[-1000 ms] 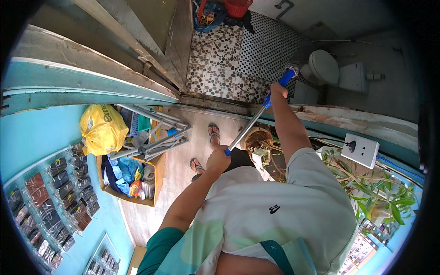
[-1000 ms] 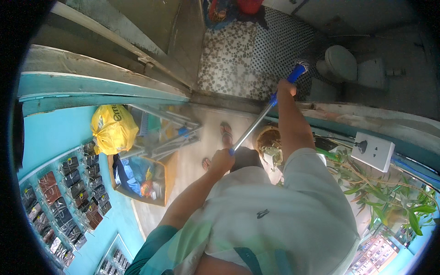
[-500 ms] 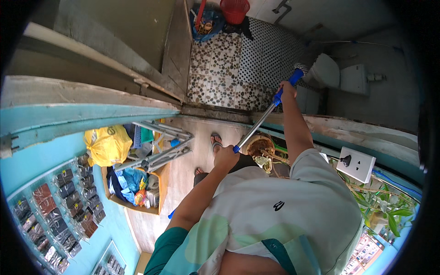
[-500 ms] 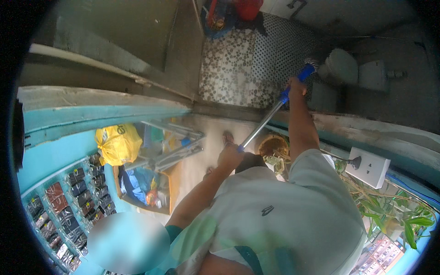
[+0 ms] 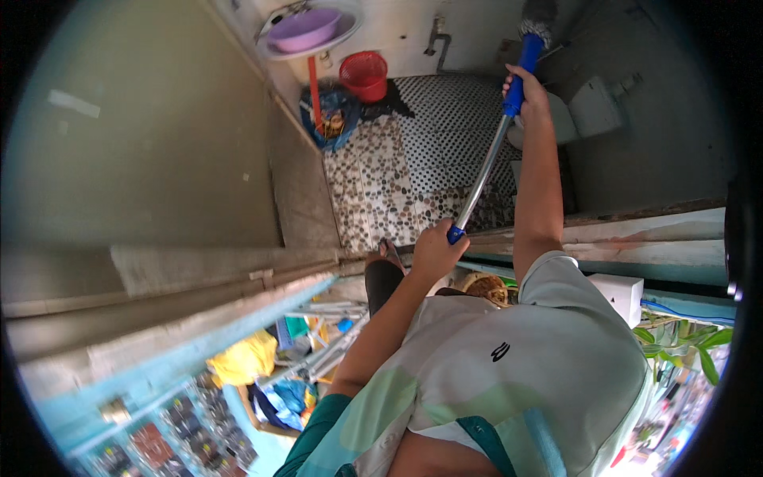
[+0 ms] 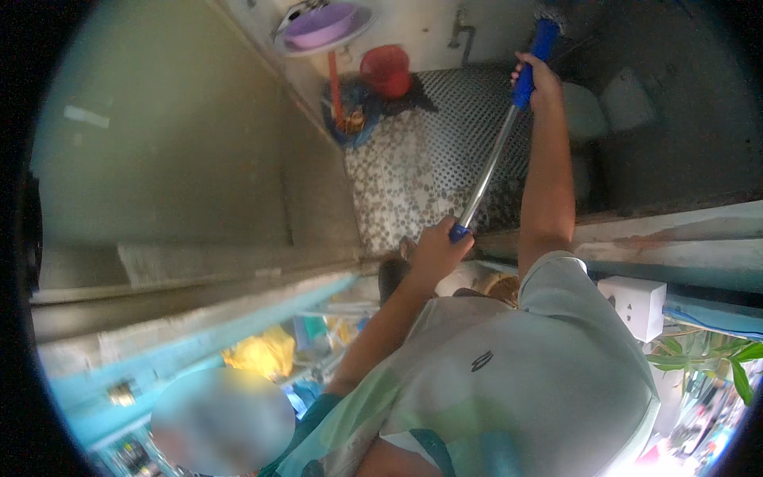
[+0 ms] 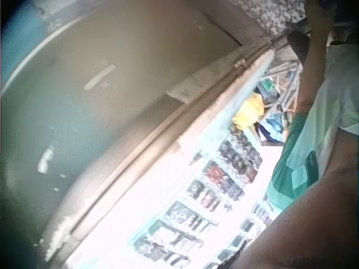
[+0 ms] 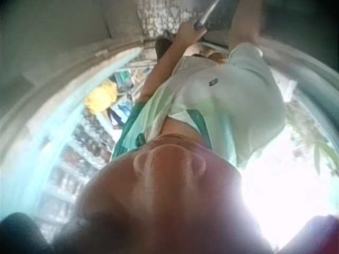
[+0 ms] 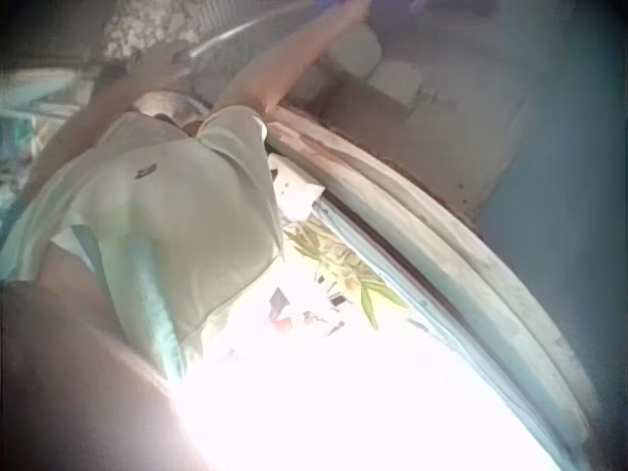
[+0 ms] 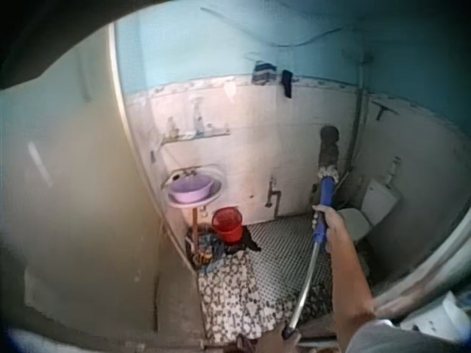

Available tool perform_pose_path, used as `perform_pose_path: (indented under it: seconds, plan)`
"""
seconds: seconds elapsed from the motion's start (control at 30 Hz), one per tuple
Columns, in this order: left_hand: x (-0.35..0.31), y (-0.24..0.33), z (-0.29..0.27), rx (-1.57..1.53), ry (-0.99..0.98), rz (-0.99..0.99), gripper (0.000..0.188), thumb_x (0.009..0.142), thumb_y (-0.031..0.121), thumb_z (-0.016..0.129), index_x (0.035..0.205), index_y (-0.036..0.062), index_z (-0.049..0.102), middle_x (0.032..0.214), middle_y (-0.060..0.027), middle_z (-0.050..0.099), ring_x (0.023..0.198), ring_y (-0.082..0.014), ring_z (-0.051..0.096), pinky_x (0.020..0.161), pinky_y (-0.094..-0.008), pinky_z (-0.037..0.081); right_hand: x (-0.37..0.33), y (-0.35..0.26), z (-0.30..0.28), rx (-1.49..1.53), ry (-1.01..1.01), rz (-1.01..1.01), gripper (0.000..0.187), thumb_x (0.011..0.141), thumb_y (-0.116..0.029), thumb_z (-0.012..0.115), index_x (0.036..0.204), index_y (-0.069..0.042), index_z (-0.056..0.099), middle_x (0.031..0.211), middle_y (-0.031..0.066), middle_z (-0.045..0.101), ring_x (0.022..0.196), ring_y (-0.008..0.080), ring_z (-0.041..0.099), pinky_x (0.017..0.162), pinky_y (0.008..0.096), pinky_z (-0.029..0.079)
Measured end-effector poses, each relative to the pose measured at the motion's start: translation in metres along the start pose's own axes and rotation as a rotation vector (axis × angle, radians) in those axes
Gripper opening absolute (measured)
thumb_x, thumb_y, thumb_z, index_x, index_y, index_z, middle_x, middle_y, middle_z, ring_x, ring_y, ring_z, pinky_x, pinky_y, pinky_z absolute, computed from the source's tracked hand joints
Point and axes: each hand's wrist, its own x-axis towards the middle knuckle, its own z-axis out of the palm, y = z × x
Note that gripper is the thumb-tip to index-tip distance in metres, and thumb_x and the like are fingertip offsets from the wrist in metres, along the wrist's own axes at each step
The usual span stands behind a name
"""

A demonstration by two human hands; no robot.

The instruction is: The person fills a purple basin with water from a tap, carries it to an aquarium, and pours water into the tank. They repeat this process, then use a mop to clean the tiled floor. Finally, they plug in a power cord near a potted plant.

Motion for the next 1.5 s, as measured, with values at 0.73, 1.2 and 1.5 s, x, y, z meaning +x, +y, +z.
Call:
perform_pose_path:
  seconds: [0.73,1.2,1.5]
  plan:
    - [0.437,-0.004,-0.006,0.224,-0.097,0.307,0.041,0.086,0.043,0.078,0.108,0.0101,0.068,0.08,-0.0172,0.073,0.078,-0.04,0.074,0.072,-0.0511,0.057,0.165,-0.144,0.086,-0.298,-0.13,-0.189,0.081,0.088,-0.002,0.079,0.153,-0.007,0.031,0.114,0.0189,0.068,0.097,0.0401,0.075,0.087,0.0539,0.066]
    - [0.781,0.165,0.155,0.307,0.106,0.633,0.061,0.091,0.038,0.078,0.139,0.0066,0.057,0.115,-0.0189,0.067,0.099,-0.0344,0.069,0.078,-0.0455,0.056,0.455,-0.289,-0.041,-0.526,-0.055,-0.453,0.069,0.09,0.001,0.074,0.144,-0.007,0.032,0.108,0.0141,0.069,0.096,0.0339,0.077,0.07,0.0418,0.068]
    - [0.881,0.094,0.155,0.38,-0.054,0.341,0.059,0.099,0.042,0.069,0.14,-0.0003,0.058,0.134,-0.0268,0.061,0.119,-0.0427,0.063,0.1,-0.0485,0.053,0.675,-0.354,-0.172,-0.696,0.213,-0.542,0.067,0.091,-0.003,0.075,0.139,-0.005,0.029,0.11,0.0128,0.068,0.098,0.0282,0.076,0.074,0.0386,0.067]
